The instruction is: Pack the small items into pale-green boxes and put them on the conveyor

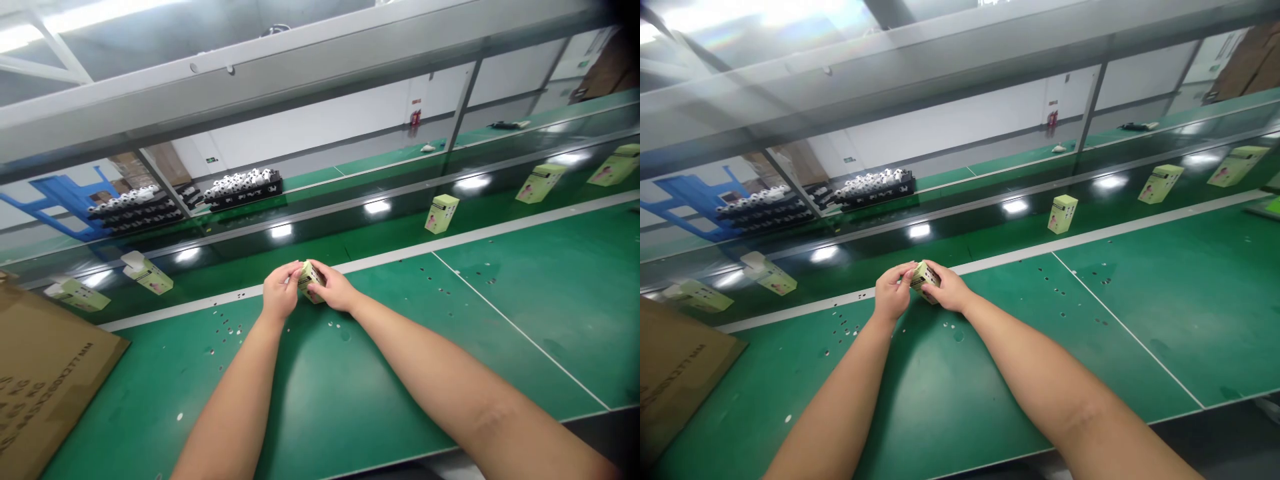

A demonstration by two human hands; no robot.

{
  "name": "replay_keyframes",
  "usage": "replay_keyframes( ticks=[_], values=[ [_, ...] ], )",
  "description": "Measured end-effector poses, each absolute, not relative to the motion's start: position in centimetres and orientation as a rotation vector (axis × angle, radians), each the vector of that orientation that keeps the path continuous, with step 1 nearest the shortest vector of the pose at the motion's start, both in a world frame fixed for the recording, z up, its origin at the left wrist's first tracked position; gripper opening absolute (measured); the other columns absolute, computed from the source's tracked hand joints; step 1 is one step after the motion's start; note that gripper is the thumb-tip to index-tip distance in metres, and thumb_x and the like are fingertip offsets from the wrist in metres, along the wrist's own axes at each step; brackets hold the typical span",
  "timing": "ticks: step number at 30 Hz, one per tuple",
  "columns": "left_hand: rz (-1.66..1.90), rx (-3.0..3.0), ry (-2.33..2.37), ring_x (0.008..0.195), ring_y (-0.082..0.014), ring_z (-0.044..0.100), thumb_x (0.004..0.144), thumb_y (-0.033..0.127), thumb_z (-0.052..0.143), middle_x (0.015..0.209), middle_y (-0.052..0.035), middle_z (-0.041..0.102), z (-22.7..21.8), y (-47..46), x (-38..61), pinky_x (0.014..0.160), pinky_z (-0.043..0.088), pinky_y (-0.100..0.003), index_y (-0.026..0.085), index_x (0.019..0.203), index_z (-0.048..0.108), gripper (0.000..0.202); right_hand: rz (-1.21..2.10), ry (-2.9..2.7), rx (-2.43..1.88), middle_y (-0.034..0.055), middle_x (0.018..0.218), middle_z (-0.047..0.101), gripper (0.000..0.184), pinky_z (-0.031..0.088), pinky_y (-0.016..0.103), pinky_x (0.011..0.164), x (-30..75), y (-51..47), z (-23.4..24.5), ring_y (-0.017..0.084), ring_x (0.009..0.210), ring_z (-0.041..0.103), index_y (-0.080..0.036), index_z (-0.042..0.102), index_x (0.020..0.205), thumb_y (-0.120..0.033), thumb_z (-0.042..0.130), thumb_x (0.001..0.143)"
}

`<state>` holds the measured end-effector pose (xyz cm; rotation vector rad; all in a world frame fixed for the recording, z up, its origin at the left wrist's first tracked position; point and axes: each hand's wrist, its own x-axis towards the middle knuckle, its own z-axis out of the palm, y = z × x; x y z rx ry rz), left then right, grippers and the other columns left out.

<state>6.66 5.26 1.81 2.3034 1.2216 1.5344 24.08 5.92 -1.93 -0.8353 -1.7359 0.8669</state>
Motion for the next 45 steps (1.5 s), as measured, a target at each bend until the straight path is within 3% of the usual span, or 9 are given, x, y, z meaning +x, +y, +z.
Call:
replay_keyframes(
  ticks=[6, 17, 21, 24, 31, 38, 45],
  values=[
    [1.49, 2.356, 1.112, 0.115, -0.0227, 0.062, 0.091, 0.028, 0.055, 0.116, -0.0085, 0.07, 1.0, 5.4, 7.0, 0.102, 0.049, -0.046, 0.021, 0.109, 0.068, 0.024, 0.925, -1.67, -0.819, 0.0063, 0.132, 0.056, 0.06, 0.041, 0.04, 0.108, 24.4, 6.2, -2.5, 0.023, 0.12, 0.055, -0.024, 0.045, 0.138, -0.024, 0.063, 0.08],
    [1.304, 2.607, 1.144, 0.123, -0.0247, 0.053, 0.089, 0.022, 0.055, 0.124, -0.0085, 0.064, 1.3, 4.2, 8.1, 0.104, 0.045, -0.048, 0.023, 0.124, 0.058, 0.035, 0.919, -1.664, -0.824, 0.0096, 0.132, 0.056, 0.058, 0.042, 0.042, 0.106, 24.9, 5.8, -2.8, 0.024, 0.119, 0.056, -0.022, 0.044, 0.138, -0.032, 0.063, 0.084],
    [1.299, 2.61, 1.141, 0.115, -0.0229, 0.057, 0.091, 0.021, 0.051, 0.116, -0.0085, 0.064, 1.7, 4.3, 8.3, 0.098, 0.048, -0.042, 0.024, 0.118, 0.062, 0.029, 0.881, -1.712, -0.822, 0.0082, 0.136, 0.054, 0.056, 0.039, 0.043, 0.109, 24.8, 5.8, -2.6, 0.025, 0.123, 0.052, -0.023, 0.046, 0.138, -0.029, 0.062, 0.084],
    [1.342, 2.564, 1.103, 0.115, -0.0223, 0.057, 0.091, 0.022, 0.052, 0.116, -0.0086, 0.063, 1.8, 4.6, 8.2, 0.098, 0.049, -0.04, 0.023, 0.115, 0.065, 0.027, 0.927, -1.694, -0.809, 0.0072, 0.131, 0.057, 0.055, 0.043, 0.042, 0.105, 24.6, 5.9, -2.6, 0.024, 0.117, 0.056, -0.023, 0.047, 0.137, -0.028, 0.061, 0.083],
    [1.314, 2.548, 1.049, 0.112, -0.0219, 0.059, 0.092, 0.024, 0.053, 0.117, -0.0068, 0.066, 2.1, 4.9, 7.7, 0.099, 0.049, -0.043, 0.025, 0.107, 0.069, 0.022, 0.986, -1.676, -0.797, 0.0065, 0.13, 0.059, 0.056, 0.043, 0.04, 0.104, 24.5, 5.8, -2.4, 0.023, 0.115, 0.057, -0.023, 0.047, 0.137, -0.028, 0.061, 0.084],
    [1.344, 2.535, 1.134, 0.121, -0.0229, 0.056, 0.093, 0.024, 0.051, 0.128, -0.008, 0.062, 1.3, 4.8, 7.7, 0.103, 0.047, -0.046, 0.025, 0.123, 0.06, 0.032, 1.016, -1.634, -0.822, 0.0075, 0.129, 0.059, 0.056, 0.046, 0.039, 0.102, 24.9, 6.5, -2.7, 0.022, 0.114, 0.059, -0.022, 0.046, 0.137, -0.031, 0.061, 0.084],
    [1.386, 2.531, 1.19, 0.104, -0.0216, 0.066, 0.092, 0.027, 0.053, 0.102, -0.0049, 0.073, 2.8, 5.0, 8.2, 0.093, 0.053, -0.041, 0.024, 0.1, 0.072, 0.021, 0.968, -1.682, -0.816, 0.0054, 0.121, 0.064, 0.054, 0.05, 0.037, 0.094, 25.0, 6.3, -2.3, 0.022, 0.106, 0.062, -0.023, 0.051, 0.134, -0.027, 0.063, 0.081]
  ],
)
